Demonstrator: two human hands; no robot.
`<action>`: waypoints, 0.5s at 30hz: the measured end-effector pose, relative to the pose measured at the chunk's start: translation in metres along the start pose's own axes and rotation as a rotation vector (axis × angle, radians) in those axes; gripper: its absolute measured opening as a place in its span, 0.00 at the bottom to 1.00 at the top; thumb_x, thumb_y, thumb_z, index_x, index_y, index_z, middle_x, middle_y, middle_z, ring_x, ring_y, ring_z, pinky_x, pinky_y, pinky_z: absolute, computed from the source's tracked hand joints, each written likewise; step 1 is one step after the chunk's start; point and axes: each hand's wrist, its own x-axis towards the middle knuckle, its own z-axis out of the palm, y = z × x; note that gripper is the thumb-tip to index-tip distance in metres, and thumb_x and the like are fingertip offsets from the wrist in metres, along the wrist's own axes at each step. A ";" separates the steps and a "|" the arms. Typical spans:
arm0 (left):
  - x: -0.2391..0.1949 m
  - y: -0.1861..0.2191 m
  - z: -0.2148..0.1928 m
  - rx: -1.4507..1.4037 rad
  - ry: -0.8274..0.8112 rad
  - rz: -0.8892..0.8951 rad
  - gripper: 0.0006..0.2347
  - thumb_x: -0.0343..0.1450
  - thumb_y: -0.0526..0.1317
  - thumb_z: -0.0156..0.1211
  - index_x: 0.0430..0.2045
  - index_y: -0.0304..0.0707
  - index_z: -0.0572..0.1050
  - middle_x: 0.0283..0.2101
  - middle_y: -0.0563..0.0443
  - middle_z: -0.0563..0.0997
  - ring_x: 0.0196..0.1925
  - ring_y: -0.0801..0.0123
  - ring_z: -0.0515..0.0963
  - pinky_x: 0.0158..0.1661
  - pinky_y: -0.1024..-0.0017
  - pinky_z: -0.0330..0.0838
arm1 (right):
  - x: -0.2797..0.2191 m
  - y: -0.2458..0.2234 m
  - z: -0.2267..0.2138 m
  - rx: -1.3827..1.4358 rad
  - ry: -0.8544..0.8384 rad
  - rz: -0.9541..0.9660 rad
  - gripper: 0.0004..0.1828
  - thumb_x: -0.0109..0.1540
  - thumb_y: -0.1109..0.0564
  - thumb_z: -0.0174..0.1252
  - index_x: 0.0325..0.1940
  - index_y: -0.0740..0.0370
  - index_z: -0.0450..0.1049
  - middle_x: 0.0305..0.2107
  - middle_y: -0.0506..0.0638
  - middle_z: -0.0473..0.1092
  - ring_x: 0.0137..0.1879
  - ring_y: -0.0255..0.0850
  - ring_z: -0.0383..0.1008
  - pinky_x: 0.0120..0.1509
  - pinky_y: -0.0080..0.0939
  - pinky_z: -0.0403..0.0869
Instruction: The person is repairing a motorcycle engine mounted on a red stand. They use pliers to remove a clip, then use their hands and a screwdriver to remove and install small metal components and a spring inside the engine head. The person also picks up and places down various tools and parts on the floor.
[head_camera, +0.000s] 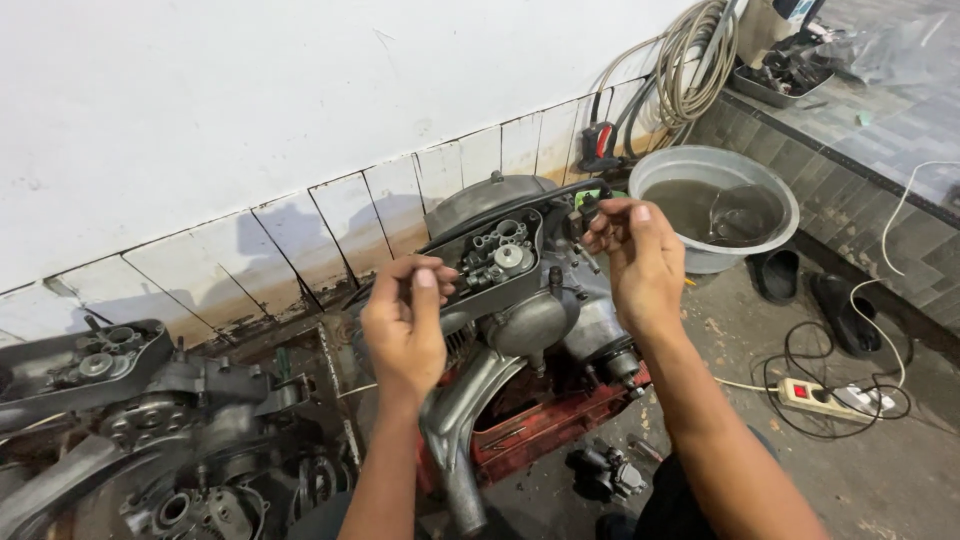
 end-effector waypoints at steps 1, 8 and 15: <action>-0.002 0.010 0.002 -0.001 -0.002 -0.002 0.07 0.77 0.35 0.50 0.38 0.29 0.76 0.32 0.38 0.84 0.33 0.63 0.84 0.35 0.69 0.80 | 0.001 -0.001 -0.002 -0.002 0.002 0.001 0.20 0.74 0.53 0.40 0.49 0.73 0.72 0.31 0.60 0.71 0.36 0.44 0.78 0.41 0.37 0.79; -0.021 0.030 0.011 0.143 -0.118 0.132 0.06 0.74 0.33 0.54 0.37 0.34 0.79 0.32 0.43 0.86 0.32 0.56 0.86 0.35 0.64 0.81 | -0.003 -0.013 -0.025 -0.093 0.001 0.008 0.22 0.74 0.50 0.40 0.50 0.71 0.72 0.32 0.59 0.72 0.37 0.42 0.78 0.41 0.33 0.77; -0.027 0.031 0.011 0.151 -0.151 0.214 0.07 0.75 0.33 0.53 0.36 0.32 0.80 0.30 0.45 0.85 0.31 0.55 0.85 0.35 0.63 0.80 | -0.014 -0.039 -0.046 -0.219 -0.036 -0.084 0.23 0.75 0.51 0.38 0.49 0.75 0.71 0.30 0.62 0.71 0.36 0.45 0.78 0.41 0.36 0.77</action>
